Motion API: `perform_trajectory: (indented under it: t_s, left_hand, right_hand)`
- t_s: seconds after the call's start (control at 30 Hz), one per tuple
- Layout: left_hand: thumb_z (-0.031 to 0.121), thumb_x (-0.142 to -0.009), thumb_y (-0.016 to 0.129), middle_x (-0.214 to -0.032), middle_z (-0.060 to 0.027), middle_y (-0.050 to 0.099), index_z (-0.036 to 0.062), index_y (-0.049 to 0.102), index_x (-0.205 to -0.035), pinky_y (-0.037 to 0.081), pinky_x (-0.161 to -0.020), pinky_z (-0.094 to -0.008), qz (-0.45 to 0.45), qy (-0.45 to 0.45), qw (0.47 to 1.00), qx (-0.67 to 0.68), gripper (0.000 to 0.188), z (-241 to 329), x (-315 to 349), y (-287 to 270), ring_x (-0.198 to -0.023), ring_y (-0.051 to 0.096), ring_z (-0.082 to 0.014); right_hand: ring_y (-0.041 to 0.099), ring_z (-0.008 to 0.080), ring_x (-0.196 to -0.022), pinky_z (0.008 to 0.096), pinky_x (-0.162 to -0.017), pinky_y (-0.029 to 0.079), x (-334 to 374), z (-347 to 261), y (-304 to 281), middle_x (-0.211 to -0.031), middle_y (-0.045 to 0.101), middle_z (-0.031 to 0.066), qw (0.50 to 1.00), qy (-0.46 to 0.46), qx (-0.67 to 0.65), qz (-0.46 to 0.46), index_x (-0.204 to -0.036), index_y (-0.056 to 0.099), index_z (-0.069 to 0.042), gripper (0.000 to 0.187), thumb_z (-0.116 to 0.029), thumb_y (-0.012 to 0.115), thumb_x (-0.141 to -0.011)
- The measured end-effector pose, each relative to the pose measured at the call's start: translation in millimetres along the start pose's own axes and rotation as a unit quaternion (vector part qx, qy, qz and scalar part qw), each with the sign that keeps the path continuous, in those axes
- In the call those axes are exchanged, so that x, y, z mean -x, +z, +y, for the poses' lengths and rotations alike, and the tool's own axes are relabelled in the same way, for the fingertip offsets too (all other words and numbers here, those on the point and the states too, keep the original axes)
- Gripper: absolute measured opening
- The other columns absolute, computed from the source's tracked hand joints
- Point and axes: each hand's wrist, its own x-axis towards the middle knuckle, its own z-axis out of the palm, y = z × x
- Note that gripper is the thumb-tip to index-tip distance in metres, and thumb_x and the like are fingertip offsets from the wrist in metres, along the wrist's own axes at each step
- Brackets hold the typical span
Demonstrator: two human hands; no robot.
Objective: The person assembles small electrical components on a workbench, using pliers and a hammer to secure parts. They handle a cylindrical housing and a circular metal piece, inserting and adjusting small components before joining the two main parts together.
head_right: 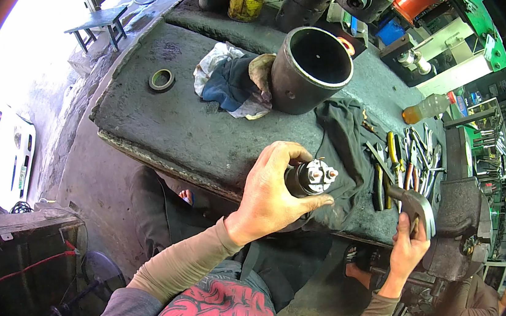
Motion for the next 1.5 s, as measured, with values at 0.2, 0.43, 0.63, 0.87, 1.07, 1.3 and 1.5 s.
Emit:
perform_trajectory:
  t_s: [0.2,0.43,0.63,0.87,1.07,1.3,1.5]
  left_hand:
    - [0.015,-0.074,0.099,-0.131,-0.0165,0.068,0.0031,0.047,-0.156,0.053,-0.109,-0.043,-0.034,-0.039,0.997,0.064,0.098,2.7,6.7,-7.6,-0.124,0.069,-0.0334]
    - [0.013,-0.082,0.093,-0.142,-0.0202,0.068,0.0001,0.028,-0.17,0.049,-0.117,-0.0417,-0.125,-0.077,0.976,0.161,0.111,10.2,-3.5,-24.0,-0.132,0.067,-0.0319]
    - [0.024,-0.086,0.095,-0.143,-0.0209,0.068,-0.002,0.032,-0.168,0.047,-0.118,-0.0403,-0.141,-0.075,0.978,0.137,0.107,4.9,-2.8,-22.9,-0.134,0.065,-0.0279]
    - [0.021,-0.084,0.096,-0.148,-0.0204,0.066,-0.002,0.04,-0.167,0.045,-0.121,-0.0414,-0.198,-0.115,0.955,0.187,0.103,10.3,-15.1,-33.4,-0.139,0.062,-0.0257]
    - [0.002,-0.083,0.095,-0.149,-0.0184,0.067,-0.0025,0.051,-0.161,0.048,-0.122,-0.0396,-0.275,-0.156,0.921,0.229,0.089,4.9,-34.0,-36.8,-0.139,0.063,-0.0233]
    - [0.007,-0.081,0.099,-0.14,-0.0164,0.073,-0.0033,0.062,-0.151,0.053,-0.117,-0.0385,-0.151,-0.131,0.961,0.191,0.08,4.0,-10.2,-25.7,-0.133,0.067,-0.0226]
    - [0.01,-0.08,0.1,-0.147,-0.0167,0.068,-0.0037,0.056,-0.156,0.052,-0.118,-0.0392,-0.161,-0.152,0.96,0.172,0.089,18.8,-15.3,-27.0,-0.136,0.066,-0.0236]
  right_hand:
    - [0.074,0.0276,-0.102,0.0401,-0.094,0.056,-21.6,8.0,22.5,-0.118,0.079,0.017,0.976,-0.143,0.163,-0.025,-0.137,0.071,0.006,0.037,-0.006,0.076,-0.103]
    - [0.069,0.0422,-0.103,0.0471,-0.092,0.054,-80.5,-1.6,51.9,-0.116,0.071,0.0174,0.907,-0.279,0.315,0.002,-0.154,0.067,-0.015,0.068,0.006,0.07,-0.089]
    - [0.066,0.0386,-0.111,0.049,-0.1,0.052,-137.8,19.4,69.8,-0.121,0.067,0.0152,0.894,-0.257,0.367,-0.021,-0.159,0.064,-0.025,0.088,0.015,0.061,-0.081]
    - [0.062,0.0369,-0.128,0.0458,-0.112,0.047,-129.9,12.7,61.4,-0.139,0.064,0.0154,0.898,-0.26,0.354,-0.027,-0.146,0.073,-0.016,0.046,-0.006,0.073,-0.101]
    - [0.063,0.04,-0.125,0.0463,-0.11,0.049,-29.8,-41.6,91.0,-0.133,0.066,0.0216,0.963,-0.233,0.137,-0.013,-0.141,0.072,-0.001,0.041,-0.007,0.074,-0.1]
    - [0.069,0.0231,-0.097,0.0318,-0.084,0.058,35.8,-82.5,137.9,-0.124,0.067,0.0191,0.973,-0.101,-0.192,-0.081,-0.132,0.074,0.003,0.046,0.014,0.066,-0.088]
    - [0.072,0.0316,-0.1,0.0392,-0.089,0.06,35.5,-70.6,160.1,-0.123,0.069,0.0194,0.958,-0.089,-0.237,-0.137,-0.134,0.07,0.003,0.05,0.009,0.067,-0.084]
